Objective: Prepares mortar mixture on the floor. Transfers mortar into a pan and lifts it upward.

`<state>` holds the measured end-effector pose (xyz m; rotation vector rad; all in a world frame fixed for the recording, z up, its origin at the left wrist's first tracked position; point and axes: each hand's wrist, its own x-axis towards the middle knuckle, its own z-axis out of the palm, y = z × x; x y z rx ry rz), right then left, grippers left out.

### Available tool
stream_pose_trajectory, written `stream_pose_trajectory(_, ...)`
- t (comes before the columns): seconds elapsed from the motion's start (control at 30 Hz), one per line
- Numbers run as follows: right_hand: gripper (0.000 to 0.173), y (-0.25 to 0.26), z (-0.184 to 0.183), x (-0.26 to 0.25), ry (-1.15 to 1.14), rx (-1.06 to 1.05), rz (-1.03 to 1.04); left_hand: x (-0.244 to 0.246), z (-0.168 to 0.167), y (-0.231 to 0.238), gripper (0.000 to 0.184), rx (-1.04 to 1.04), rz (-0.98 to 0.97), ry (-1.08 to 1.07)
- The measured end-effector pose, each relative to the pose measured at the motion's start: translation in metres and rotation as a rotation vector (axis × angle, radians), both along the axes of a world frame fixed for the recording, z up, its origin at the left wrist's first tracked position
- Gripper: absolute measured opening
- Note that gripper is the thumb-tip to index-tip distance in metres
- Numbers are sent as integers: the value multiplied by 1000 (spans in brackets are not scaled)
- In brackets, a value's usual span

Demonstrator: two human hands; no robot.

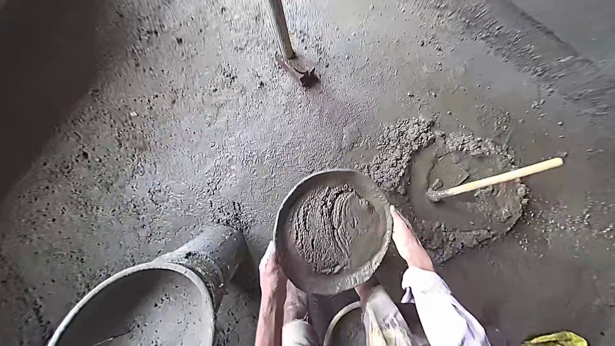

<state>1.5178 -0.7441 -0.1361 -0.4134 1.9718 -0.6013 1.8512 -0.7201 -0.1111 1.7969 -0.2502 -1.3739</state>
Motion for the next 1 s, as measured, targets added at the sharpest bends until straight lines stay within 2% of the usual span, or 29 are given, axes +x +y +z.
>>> stream_pose_trajectory(0.1, 55, 10, 72, 16, 31, -33, -2, 7, 46, 9, 44, 30, 96, 52)
stream_pose_trajectory(0.17, 53, 10, 121, 11, 9, -43, 75, 5, 64, 14, 43, 61, 161, 59)
stream_pose_trajectory(0.23, 47, 8, 147, 0, 5, -70, 111, 1, 84, 24, 41, 79, 183, 23)
stream_pose_trajectory(0.37, 48, 23, 164, 9, 54, -110, 37, 4, 139, 41, 42, 13, 152, 7)
stream_pose_trajectory(0.5, 48, 23, 174, 13, 1, -169, 30, 5, 166, 31, 42, 4, 203, -90)
stream_pose_trajectory(0.6, 46, 17, 159, 33, -87, -251, -99, 10, 173, 15, 39, -84, 242, -149)
stream_pose_trajectory(0.73, 42, 5, 159, 49, -118, -365, -195, 22, 173, -8, 37, -195, 200, -163)
stream_pose_trajectory(0.87, 41, -6, 188, 50, -176, -466, -165, 32, 195, -19, 29, -299, 172, -110)
stream_pose_trajectory(1.0, 43, -6, 246, 33, -264, -590, -142, 30, 243, -15, 28, -401, 177, 9)
